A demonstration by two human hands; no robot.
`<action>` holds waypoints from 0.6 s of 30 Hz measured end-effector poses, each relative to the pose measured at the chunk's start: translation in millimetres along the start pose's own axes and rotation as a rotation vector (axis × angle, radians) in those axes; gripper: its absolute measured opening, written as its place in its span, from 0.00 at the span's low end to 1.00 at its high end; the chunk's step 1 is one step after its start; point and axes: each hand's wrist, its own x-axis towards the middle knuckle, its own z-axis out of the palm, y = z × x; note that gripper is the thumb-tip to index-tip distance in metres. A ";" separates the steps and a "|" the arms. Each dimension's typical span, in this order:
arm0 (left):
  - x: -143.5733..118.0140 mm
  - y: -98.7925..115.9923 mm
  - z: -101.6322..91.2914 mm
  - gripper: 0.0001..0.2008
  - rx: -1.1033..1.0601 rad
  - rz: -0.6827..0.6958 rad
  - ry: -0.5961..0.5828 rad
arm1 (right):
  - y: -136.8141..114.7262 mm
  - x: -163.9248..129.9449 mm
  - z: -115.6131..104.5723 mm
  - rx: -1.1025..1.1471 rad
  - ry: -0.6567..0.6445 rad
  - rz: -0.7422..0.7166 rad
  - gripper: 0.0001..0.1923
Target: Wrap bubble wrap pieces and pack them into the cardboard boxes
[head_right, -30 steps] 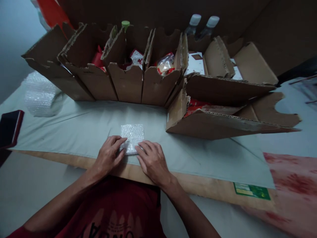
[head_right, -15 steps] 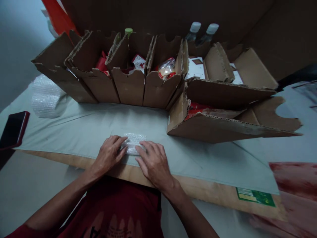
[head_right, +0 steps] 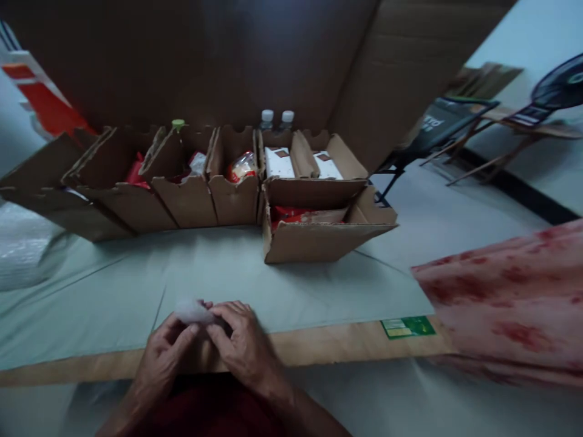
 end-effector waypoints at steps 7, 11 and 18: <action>4.6 10.8 28.0 0.10 0.410 0.406 -0.281 | -6.1 -13.3 -72.6 0.043 -0.209 -0.056 0.34; 19.8 31.0 37.6 0.10 0.562 0.510 -0.442 | -11.3 -15.8 -100.2 -0.085 -0.164 -0.121 0.08; 93.6 122.4 64.9 0.34 0.745 1.030 -0.102 | -38.0 -23.7 -226.8 -0.234 0.365 -0.213 0.05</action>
